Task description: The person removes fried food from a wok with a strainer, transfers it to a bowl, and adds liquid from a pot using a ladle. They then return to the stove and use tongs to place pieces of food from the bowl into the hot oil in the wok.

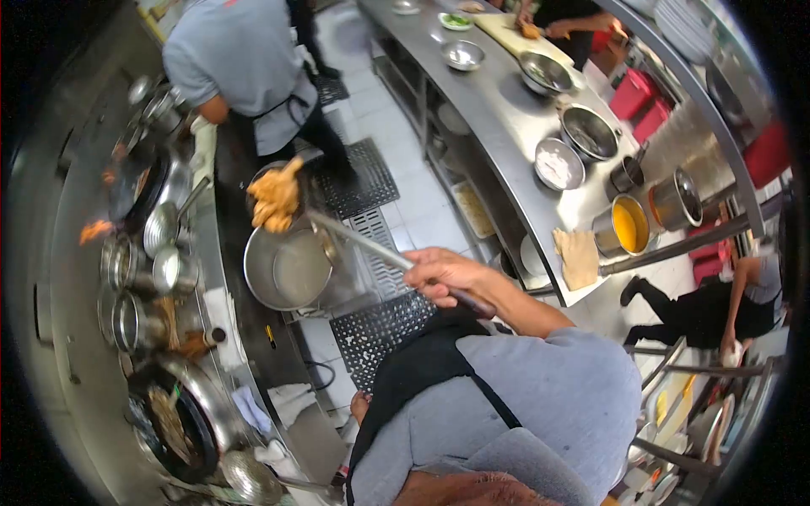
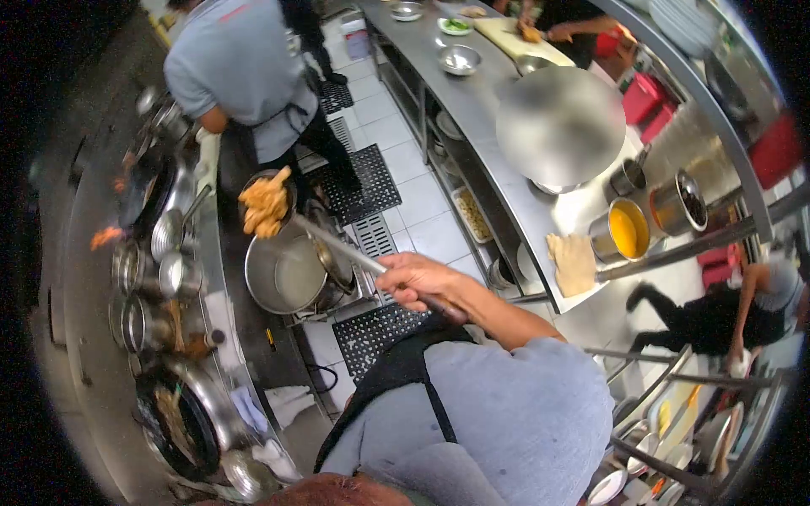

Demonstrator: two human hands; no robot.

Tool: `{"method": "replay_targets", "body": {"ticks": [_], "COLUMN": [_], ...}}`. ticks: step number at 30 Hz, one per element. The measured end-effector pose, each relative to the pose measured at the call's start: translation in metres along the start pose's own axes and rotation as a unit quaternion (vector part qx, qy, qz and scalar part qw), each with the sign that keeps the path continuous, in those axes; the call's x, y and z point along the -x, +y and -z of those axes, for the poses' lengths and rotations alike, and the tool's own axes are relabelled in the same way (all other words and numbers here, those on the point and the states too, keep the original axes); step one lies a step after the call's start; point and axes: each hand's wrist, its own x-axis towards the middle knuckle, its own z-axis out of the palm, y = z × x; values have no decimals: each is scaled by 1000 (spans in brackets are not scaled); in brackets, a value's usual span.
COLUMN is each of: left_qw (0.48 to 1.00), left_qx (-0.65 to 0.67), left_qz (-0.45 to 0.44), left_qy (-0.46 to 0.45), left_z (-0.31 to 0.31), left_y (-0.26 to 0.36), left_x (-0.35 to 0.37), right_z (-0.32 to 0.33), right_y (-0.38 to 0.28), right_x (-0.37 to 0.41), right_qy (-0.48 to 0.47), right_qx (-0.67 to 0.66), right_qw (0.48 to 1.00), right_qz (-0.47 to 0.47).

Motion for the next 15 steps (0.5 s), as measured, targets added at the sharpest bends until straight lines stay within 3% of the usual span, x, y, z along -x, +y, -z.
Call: {"method": "replay_targets", "body": {"ticks": [4, 8, 11, 15], "left_qw": [996, 989, 983, 978], "left_qx": [-88, -146, -178, -206], "left_qz": [0, 6, 12, 15], "left_qy": [-18, -29, -32, -33], "left_z": [-32, -58, -71, -84], "left_y": [43, 77, 95, 110], "left_x": [8, 20, 27, 32], "right_z": [65, 115, 153, 187], "right_y": [-47, -74, -78, -79], "right_x": [52, 108, 138, 167], "right_qy": [126, 268, 390, 561], "right_qx": [-19, -54, -21, 51], "right_qw": [985, 929, 861, 754], "right_qz": [117, 249, 327, 338]}}
